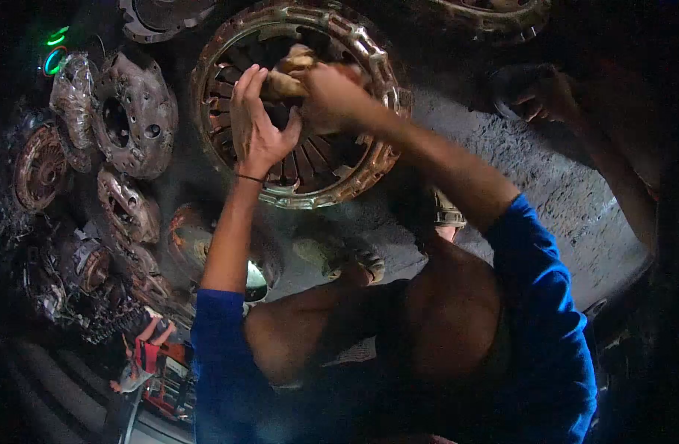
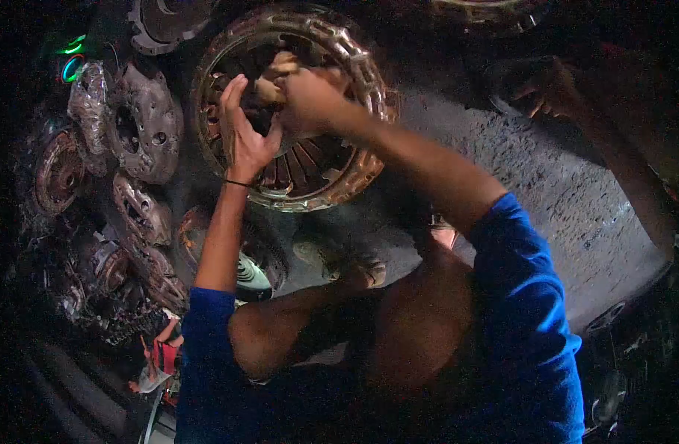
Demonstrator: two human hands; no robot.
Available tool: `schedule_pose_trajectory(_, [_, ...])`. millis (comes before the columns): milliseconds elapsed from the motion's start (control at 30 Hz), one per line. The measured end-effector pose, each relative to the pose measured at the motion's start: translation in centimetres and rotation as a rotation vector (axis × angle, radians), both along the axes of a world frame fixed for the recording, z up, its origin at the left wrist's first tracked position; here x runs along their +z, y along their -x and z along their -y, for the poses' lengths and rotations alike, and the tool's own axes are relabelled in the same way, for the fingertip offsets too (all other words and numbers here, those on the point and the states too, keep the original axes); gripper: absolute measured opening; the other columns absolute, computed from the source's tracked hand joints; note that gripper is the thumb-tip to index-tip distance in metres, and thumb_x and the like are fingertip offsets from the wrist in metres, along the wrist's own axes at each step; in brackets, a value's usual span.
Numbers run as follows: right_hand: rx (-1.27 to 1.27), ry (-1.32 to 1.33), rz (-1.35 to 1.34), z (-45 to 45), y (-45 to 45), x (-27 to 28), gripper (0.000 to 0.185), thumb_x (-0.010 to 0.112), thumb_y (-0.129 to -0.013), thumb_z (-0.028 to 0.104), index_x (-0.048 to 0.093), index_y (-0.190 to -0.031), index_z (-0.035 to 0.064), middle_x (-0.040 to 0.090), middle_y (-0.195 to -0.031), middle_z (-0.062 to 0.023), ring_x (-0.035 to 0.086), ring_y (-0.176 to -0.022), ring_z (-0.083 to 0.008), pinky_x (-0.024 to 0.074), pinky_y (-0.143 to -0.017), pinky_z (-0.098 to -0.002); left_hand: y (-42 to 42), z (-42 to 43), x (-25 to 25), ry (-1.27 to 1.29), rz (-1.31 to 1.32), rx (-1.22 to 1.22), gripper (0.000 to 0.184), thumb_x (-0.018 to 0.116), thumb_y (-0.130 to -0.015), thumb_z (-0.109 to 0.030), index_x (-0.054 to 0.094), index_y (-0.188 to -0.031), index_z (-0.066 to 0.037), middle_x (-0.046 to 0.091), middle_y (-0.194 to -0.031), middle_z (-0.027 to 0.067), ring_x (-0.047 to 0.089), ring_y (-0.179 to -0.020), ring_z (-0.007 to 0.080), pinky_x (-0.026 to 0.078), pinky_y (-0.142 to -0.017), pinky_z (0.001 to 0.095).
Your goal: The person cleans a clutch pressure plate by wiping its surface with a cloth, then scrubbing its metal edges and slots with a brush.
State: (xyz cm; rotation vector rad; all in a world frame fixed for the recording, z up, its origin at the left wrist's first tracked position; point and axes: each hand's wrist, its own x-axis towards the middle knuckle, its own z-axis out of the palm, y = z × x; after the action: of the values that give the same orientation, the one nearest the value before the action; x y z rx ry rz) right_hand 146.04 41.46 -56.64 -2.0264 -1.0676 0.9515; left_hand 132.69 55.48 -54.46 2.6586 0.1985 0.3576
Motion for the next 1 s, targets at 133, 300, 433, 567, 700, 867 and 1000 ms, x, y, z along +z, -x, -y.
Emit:
schedule_pose_trajectory(133, [0.083,-0.008,0.047,4.4,3.5,1.0,0.048,0.074,-0.080,0.020,0.063,-0.122,0.0008,0.071,-0.104,-0.0211,0.067,-0.103,-0.0409,0.0505,-0.090,-0.0514,0.3,-0.2,0.6,-0.055,-0.032,-0.078,0.080,0.077,-0.081,-0.034,0.037,-0.148,-0.014,0.044,-0.148,0.0162,0.047,-0.134,0.0395,0.033,-0.118,0.0582])
schedule_pose_trajectory(300, [0.280,0.202,-0.355,7.4,0.4,6.7,0.040,0.071,-0.081,0.011,0.066,-0.119,-0.0011,0.073,-0.097,-0.0244,0.073,-0.091,-0.0364,0.0579,-0.080,-0.0475,0.2,-1.2,0.3,-0.041,-0.005,-0.245,0.075,0.076,-0.081,-0.028,0.041,-0.146,-0.014,0.047,-0.146,0.0168,0.049,-0.134,0.0397,0.034,-0.118,0.0571])
schedule_pose_trajectory(433, [0.013,0.057,-0.292,7.2,-2.2,6.0,0.043,0.072,-0.078,0.010,0.067,-0.120,-0.0001,0.073,-0.099,-0.0258,0.075,-0.090,-0.0354,0.0601,-0.080,-0.0454,0.4,-0.1,1.8,-0.081,0.010,-0.187,0.083,0.083,-0.079,-0.035,0.040,-0.146,-0.011,0.047,-0.144,0.0167,0.046,-0.135,0.0378,0.035,-0.115,0.0561])
schedule_pose_trajectory(567, [-0.158,0.018,-0.151,7.1,-4.4,6.6,0.043,0.074,-0.078,0.011,0.067,-0.119,-0.0014,0.074,-0.099,-0.0239,0.075,-0.090,-0.0330,0.0601,-0.081,-0.0437,0.5,2.2,0.8,-0.040,0.007,0.189,0.086,0.081,-0.084,-0.043,0.037,-0.145,-0.001,0.047,-0.138,0.0232,0.045,-0.131,0.0413,0.037,-0.107,0.0536])
schedule_pose_trajectory(700, [-0.218,0.015,-0.183,6.3,-3.9,5.6,0.041,0.077,-0.079,0.016,0.069,-0.116,-0.0010,0.074,-0.099,-0.0224,0.075,-0.091,-0.0321,0.0590,-0.080,-0.0433,1.1,2.1,-0.3,-0.046,-0.002,0.198,0.083,0.077,-0.086,-0.043,0.035,-0.145,-0.001,0.045,-0.140,0.0243,0.048,-0.129,0.0424,0.041,-0.106,0.0544])
schedule_pose_trajectory(867, [-0.181,-0.057,-0.137,4.7,-4.7,5.7,0.042,0.077,-0.079,0.018,0.069,-0.117,0.0021,0.075,-0.099,-0.0211,0.075,-0.092,-0.0330,0.0595,-0.080,-0.0439,1.1,0.5,-1.1,-0.029,0.136,-0.029,0.083,0.079,-0.082,-0.040,0.037,-0.146,-0.007,0.042,-0.148,0.0254,0.046,-0.134,0.0440,0.044,-0.107,0.0544])
schedule_pose_trajectory(1000, [-0.151,0.034,-0.019,0.2,-4.3,4.1,0.038,0.076,-0.078,0.020,0.073,-0.113,0.0054,0.076,-0.097,-0.0181,0.075,-0.085,-0.0335,0.0608,-0.078,-0.0433,1.8,-1.2,-0.8,0.041,0.045,-0.263,0.082,0.081,-0.084,-0.039,0.035,-0.148,-0.015,0.034,-0.152,0.0258,0.040,-0.139,0.0446,0.039,-0.113,0.0541])
